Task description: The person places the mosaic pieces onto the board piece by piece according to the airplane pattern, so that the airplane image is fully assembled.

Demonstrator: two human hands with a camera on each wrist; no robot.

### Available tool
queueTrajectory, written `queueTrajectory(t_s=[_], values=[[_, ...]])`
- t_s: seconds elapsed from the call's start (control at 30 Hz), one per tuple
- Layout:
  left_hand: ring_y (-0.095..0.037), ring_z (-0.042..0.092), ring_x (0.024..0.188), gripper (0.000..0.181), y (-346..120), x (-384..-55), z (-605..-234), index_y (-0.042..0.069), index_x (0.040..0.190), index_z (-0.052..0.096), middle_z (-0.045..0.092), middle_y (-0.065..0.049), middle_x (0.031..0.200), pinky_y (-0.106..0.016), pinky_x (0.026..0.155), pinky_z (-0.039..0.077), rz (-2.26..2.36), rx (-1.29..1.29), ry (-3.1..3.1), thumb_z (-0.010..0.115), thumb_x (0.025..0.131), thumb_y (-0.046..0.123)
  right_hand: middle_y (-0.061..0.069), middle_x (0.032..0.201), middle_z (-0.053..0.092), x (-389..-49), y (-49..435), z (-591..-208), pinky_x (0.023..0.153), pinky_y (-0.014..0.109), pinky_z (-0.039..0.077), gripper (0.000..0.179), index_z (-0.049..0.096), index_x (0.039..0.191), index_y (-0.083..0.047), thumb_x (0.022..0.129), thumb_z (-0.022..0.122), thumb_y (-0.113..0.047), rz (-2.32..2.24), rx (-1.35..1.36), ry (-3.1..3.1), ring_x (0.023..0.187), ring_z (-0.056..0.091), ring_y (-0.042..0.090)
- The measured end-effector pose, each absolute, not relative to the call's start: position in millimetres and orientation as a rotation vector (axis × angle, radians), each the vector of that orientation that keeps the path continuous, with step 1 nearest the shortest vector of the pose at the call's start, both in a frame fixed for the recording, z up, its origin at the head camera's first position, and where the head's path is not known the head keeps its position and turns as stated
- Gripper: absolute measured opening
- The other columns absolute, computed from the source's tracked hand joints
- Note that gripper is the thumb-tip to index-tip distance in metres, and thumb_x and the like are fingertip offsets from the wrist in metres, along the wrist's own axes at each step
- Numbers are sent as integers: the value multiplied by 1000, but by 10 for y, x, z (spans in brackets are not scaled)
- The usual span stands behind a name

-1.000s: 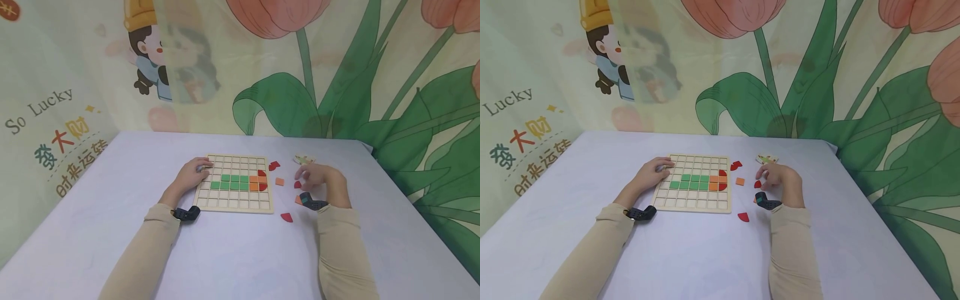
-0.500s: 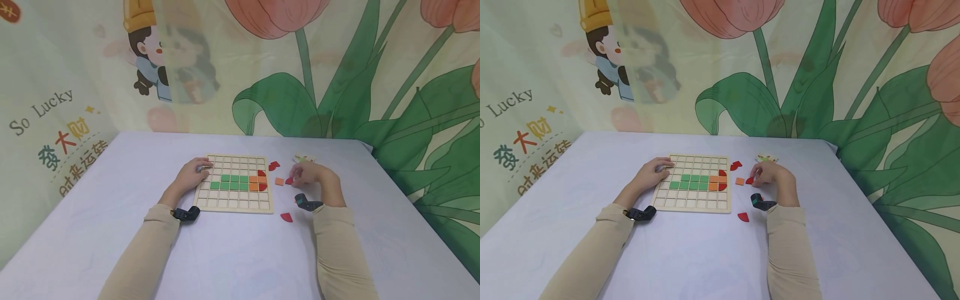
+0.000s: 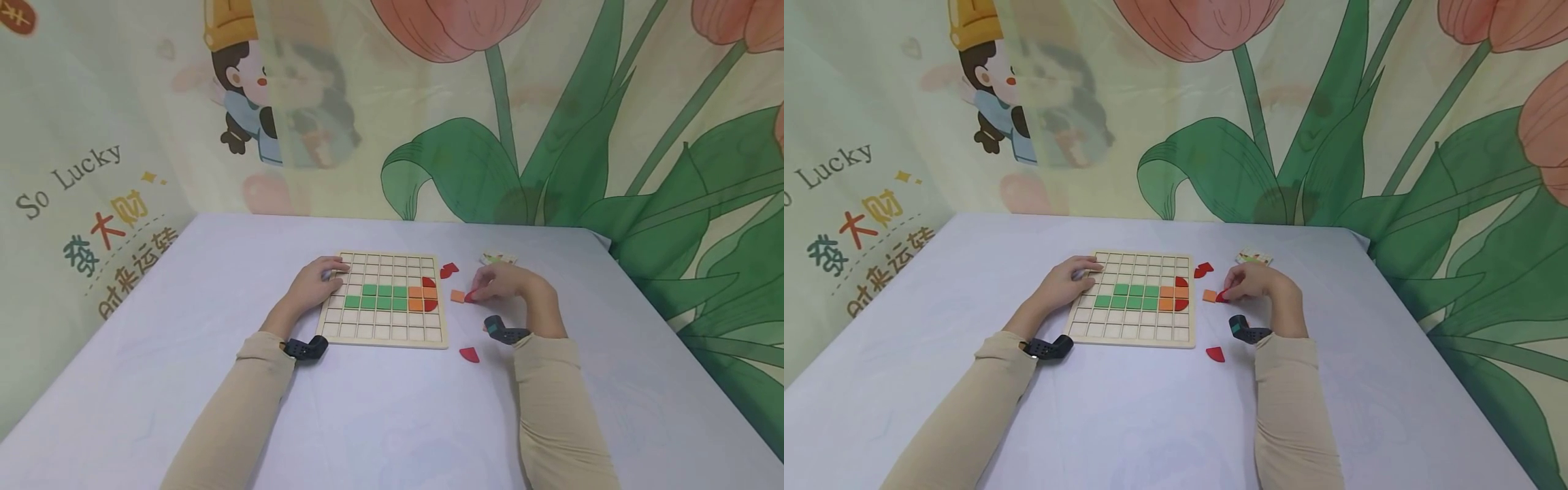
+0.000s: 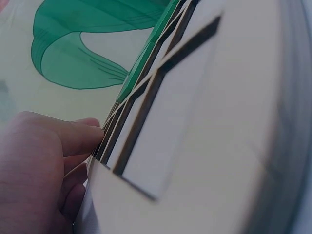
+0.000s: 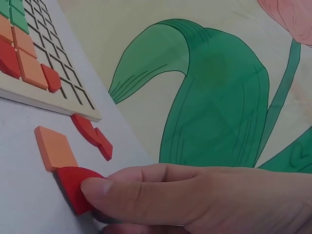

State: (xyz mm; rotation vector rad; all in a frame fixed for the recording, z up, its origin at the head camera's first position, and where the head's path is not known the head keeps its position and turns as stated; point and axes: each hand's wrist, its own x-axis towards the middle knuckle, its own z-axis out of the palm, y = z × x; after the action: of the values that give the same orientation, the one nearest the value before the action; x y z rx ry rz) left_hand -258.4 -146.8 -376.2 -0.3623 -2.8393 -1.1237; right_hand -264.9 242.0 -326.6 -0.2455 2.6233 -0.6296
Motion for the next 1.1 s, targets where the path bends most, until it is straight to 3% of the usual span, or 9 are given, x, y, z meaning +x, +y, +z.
queueTrajectory(t_s=[0.1,0.37,0.47,0.77,1.1], values=[[-32,30,142,36,-1466,-2586,-3762,10,125,61,43,-9,147,-51,118,20,-1115,-362,-2843,56,91,19,6,101,63,-2666,2426,-3266,79,32,50,17,64,98,-13,88,66,-27,-670,-262,2656,94,54,22],[-33,30,142,36,-1464,-2588,-3749,10,126,61,43,-10,147,-51,118,20,-1109,-370,-2850,55,91,19,11,119,63,-2744,2094,-3205,89,39,54,30,62,124,-14,96,55,-21,-876,-347,2836,102,59,26],[-33,30,141,37,-1469,-2585,-3743,10,126,61,43,-11,147,-51,118,20,-1101,-376,-2850,55,91,19,7,118,65,-2754,1788,-3202,89,38,54,27,64,121,-16,97,54,-21,-902,-389,2877,102,58,24],[-34,31,141,36,-1477,-2587,-3751,8,125,61,44,-11,146,-51,118,20,-1117,-390,-2835,56,90,17,-3,96,70,-2601,905,-3384,84,27,55,16,69,105,-18,91,65,-22,-854,-705,2954,88,61,12],[-33,34,140,36,-1552,-2601,-3771,10,124,62,46,-11,145,-51,117,24,-1125,-445,-2809,56,90,17,-5,96,70,-2559,412,-3391,83,27,55,14,71,104,-19,93,62,-19,-801,-757,3026,86,60,11]])
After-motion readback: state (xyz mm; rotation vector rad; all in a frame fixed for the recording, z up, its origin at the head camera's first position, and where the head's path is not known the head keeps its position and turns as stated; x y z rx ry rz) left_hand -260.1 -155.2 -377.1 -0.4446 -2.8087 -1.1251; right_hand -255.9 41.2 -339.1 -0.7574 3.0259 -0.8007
